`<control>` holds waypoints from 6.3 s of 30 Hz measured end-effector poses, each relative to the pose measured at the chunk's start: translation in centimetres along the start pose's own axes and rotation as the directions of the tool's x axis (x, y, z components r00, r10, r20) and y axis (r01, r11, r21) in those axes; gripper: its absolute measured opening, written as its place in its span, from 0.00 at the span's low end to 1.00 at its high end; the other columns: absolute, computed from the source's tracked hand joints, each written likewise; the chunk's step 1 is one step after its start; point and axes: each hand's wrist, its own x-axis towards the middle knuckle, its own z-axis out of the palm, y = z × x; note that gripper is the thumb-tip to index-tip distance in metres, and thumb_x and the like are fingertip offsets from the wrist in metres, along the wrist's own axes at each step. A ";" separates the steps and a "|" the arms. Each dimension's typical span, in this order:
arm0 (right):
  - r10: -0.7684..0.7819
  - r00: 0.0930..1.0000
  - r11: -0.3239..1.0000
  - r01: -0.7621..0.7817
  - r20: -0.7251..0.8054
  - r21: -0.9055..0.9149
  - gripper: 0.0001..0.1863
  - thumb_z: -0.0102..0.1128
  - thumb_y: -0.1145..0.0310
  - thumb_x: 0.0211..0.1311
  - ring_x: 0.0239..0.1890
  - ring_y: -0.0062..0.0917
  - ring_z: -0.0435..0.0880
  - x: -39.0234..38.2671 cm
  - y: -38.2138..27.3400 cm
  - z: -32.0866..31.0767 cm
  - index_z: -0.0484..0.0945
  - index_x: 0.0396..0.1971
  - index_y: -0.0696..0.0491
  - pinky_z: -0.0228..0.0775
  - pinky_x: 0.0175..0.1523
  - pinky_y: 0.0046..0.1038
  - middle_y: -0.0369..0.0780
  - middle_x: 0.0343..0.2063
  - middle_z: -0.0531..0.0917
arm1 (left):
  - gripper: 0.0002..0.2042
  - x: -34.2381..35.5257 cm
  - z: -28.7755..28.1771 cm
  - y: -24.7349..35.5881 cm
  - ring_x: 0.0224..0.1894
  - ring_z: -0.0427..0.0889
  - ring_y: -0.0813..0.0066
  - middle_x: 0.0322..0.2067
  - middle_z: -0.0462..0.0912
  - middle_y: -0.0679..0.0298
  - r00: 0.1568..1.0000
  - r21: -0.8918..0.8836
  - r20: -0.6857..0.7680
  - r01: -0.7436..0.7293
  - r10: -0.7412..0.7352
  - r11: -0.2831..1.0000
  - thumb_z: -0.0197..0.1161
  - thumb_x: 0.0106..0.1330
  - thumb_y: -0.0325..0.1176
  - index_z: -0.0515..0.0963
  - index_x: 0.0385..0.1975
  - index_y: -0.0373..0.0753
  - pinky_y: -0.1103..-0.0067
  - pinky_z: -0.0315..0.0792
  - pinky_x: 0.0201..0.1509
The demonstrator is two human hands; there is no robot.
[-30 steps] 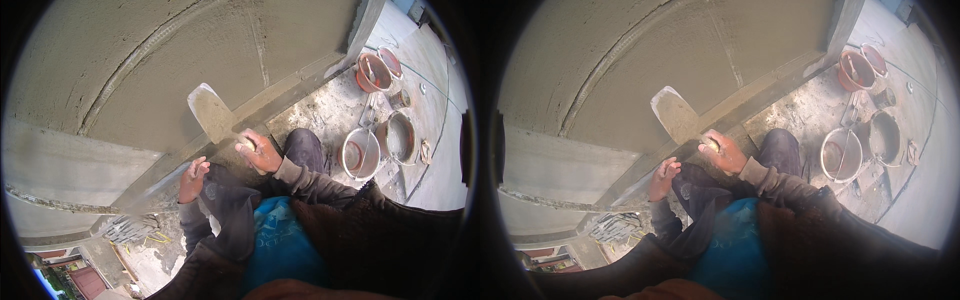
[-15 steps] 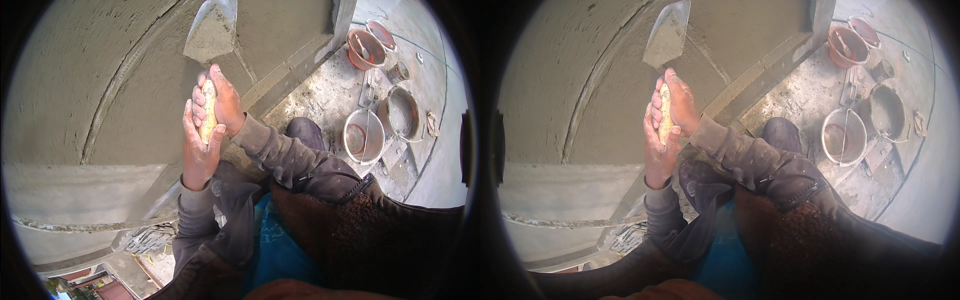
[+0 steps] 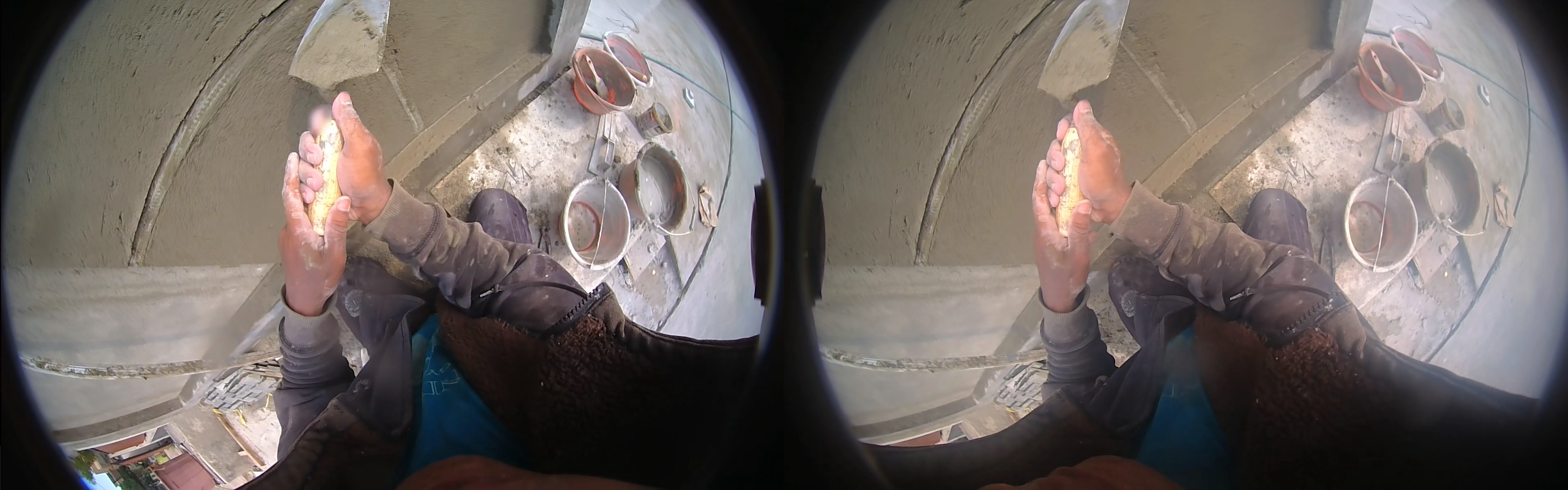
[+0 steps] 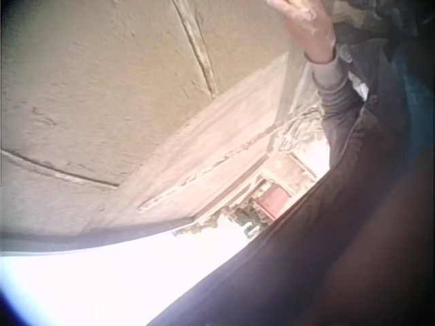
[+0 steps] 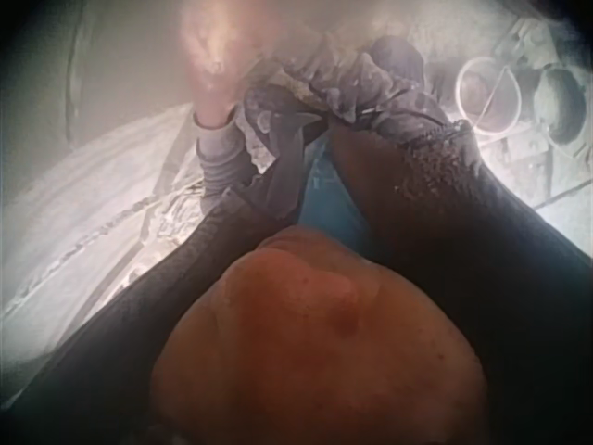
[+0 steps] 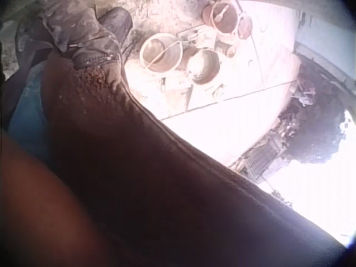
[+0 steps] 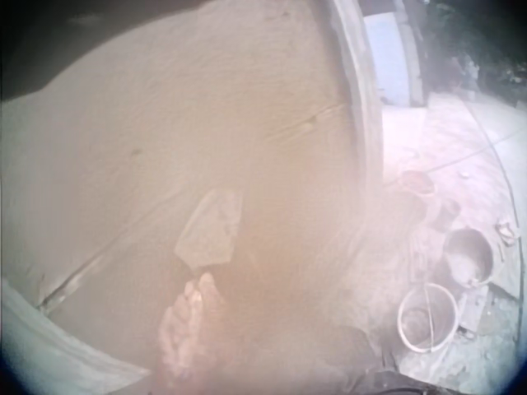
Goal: The person applies wet plaster to a wall using a trowel, smoothing and leveling the surface in repeated strokes. The person works on a large vertical wall section, occasionally stepping back to reposition before continuing to spread and finish the plaster.
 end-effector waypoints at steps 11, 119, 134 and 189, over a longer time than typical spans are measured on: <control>0.053 0.993 0.998 -0.051 -0.103 0.021 0.26 0.32 0.39 0.75 0.12 0.22 0.66 -0.1 0.9 2.2 0.62 0.35 0.48 0.65 0.15 0.29 0.36 0.19 0.69 | 0.36 -0.4 -1.5 1.0 0.53 0.81 0.47 0.51 0.78 0.40 0.994 0.111 -0.101 -0.038 0.049 0.993 0.60 0.69 0.40 0.53 0.71 0.30 0.68 0.75 0.53; 0.654 0.664 -0.124 0.567 0.363 -0.814 0.26 0.56 0.62 0.68 0.41 0.47 0.82 -13.1 6.9 -4.5 0.67 0.60 0.61 0.74 0.46 0.40 0.51 0.40 0.81 | 0.31 -20.4 -5.5 -9.1 0.42 0.84 0.55 0.40 0.83 0.46 0.935 -0.326 -0.006 0.334 -0.355 0.885 0.60 0.68 0.58 0.75 0.54 0.31 0.68 0.74 0.48; 0.618 0.698 -0.652 0.712 0.362 -0.261 0.24 0.62 0.61 0.64 0.35 0.37 0.86 -4.6 5.0 6.5 0.71 0.60 0.44 0.78 0.30 0.34 0.38 0.44 0.83 | 0.26 -5.7 -4.2 -6.2 0.52 0.77 0.71 0.49 0.80 0.54 0.884 -0.605 -0.439 -0.156 -0.163 0.781 0.36 0.81 0.48 0.67 0.60 0.29 0.77 0.73 0.56; 0.592 0.673 -0.776 0.625 0.444 0.085 0.25 0.57 0.50 0.67 0.20 0.28 0.84 -0.5 7.8 9.5 0.70 0.64 0.33 0.71 0.19 0.28 0.35 0.26 0.81 | 0.35 0.7 -7.5 -6.2 0.49 0.82 0.65 0.48 0.82 0.47 0.826 -0.755 -0.545 -0.410 -0.144 0.511 0.30 0.78 0.56 0.51 0.70 0.28 0.73 0.78 0.54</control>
